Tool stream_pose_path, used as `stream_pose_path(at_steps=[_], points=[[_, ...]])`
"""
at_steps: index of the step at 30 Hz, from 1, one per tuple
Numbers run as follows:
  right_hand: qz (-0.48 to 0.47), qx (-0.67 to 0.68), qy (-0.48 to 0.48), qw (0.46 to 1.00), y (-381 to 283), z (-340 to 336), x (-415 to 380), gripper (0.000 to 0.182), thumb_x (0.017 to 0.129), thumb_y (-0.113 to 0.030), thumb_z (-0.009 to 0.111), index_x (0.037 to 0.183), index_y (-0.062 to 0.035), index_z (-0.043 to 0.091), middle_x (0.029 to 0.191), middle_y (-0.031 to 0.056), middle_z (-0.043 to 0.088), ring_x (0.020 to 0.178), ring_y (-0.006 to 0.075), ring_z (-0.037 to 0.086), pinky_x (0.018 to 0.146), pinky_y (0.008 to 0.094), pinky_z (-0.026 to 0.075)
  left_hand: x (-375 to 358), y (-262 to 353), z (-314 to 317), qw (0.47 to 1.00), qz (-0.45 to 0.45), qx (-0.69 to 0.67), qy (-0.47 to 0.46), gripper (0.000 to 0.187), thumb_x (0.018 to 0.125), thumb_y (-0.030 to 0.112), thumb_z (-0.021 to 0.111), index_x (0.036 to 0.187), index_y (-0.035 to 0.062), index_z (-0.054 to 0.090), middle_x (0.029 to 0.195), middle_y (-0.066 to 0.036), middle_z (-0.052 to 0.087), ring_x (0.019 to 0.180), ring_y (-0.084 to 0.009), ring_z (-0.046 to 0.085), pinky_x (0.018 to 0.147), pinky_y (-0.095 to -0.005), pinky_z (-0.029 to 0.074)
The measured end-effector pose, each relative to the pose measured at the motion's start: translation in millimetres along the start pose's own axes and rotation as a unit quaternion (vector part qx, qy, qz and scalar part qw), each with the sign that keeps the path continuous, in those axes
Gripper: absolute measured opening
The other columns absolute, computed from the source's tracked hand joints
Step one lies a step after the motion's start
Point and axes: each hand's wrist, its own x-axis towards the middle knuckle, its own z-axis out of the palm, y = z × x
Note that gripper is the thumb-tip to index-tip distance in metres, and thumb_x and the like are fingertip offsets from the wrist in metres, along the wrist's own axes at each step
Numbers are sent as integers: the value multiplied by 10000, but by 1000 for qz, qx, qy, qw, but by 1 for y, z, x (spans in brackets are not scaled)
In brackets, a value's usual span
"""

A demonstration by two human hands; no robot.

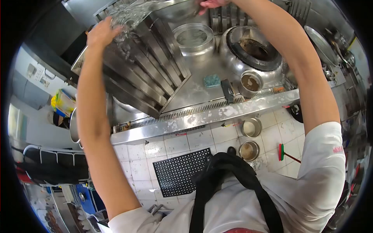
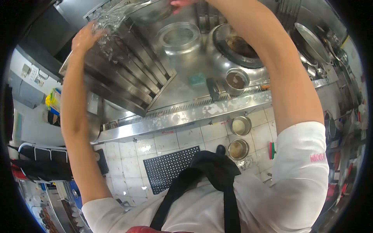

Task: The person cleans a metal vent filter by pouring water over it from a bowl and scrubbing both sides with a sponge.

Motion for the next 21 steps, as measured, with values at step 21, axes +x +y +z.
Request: stream_pose_path(at_steps=[21], points=[[460,418,-67,781,-59,-41,66,357,961,-304,568,1097,4,688,929,160,730,812,225,702,649,322,585,-50,-39,-19,991,106,-49,64,739,853,633,635,1398,148,518,1212,-196,653,1127,-391,614,952,-470,492]])
